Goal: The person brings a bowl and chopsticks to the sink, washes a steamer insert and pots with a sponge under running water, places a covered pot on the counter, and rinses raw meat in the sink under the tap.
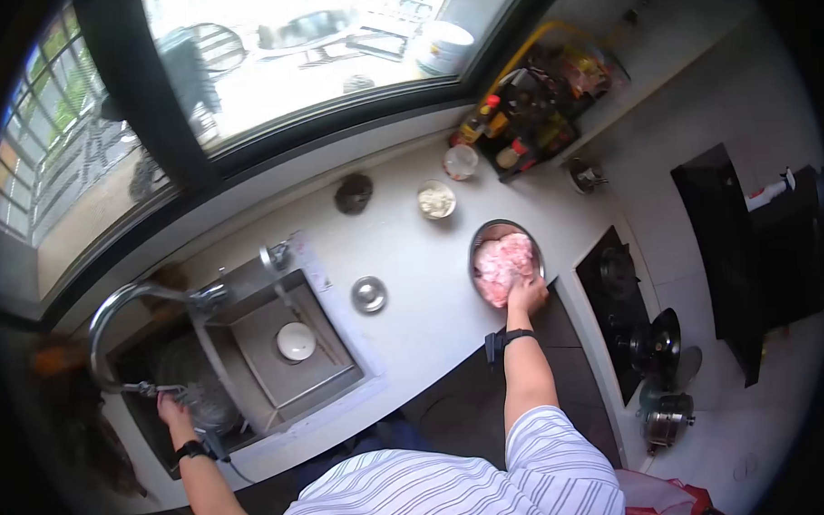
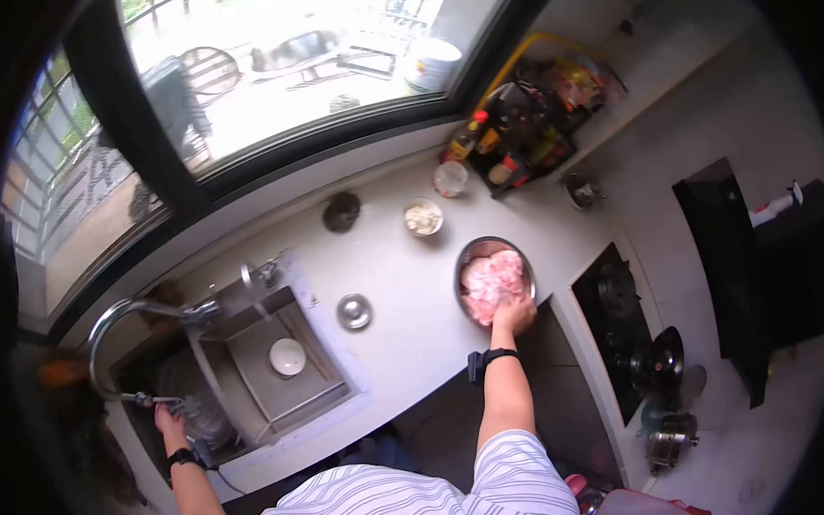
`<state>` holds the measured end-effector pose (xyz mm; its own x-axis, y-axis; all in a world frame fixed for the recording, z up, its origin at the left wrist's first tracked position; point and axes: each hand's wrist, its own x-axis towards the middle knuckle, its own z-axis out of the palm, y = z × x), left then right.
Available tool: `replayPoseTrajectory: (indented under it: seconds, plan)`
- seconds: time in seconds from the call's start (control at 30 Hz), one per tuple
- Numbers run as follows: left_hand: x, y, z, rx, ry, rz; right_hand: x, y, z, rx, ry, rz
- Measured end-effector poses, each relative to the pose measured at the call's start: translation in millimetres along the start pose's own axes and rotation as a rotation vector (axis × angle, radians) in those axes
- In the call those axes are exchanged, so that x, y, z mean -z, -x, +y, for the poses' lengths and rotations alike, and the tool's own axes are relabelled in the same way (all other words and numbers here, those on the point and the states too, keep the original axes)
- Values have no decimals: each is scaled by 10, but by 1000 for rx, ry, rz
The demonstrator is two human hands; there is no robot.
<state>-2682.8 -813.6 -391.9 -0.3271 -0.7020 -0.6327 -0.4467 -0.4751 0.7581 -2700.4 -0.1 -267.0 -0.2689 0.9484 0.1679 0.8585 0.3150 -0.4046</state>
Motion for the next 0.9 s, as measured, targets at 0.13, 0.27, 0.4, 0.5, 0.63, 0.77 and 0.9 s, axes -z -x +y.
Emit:
replayPoseTrajectory:
  seconds: [0.13, 0.27, 0.4, 0.5, 0.63, 0.77, 0.9]
  plan:
    - [239, -82, -363, 34, 22, 99, -837, -1060, 380, 489, -37, -183]
    - [-197, 926, -429, 65, -214, 148, -848, -1229, 150, 259, -56, -581]
    - [-670, 1350, -740, 43, -145, -77, -704, -856, 49, 337, 168, -602]
    - [-1019, 1509, -1080, 4, -120, -297, -369, -265, -81, 463, 132, -641]
    - [-1637, 2276, -1086, 25, -215, -314, -582, 274, 52, 472, 9, -732]
    - [-1811, 2688, -924, 35, -163, -470, -433, 627, -62, 322, -345, -1005]
    - [-1607, 2577, -762, 46, -93, -493, -38, 784, -183, 130, -824, -1270]
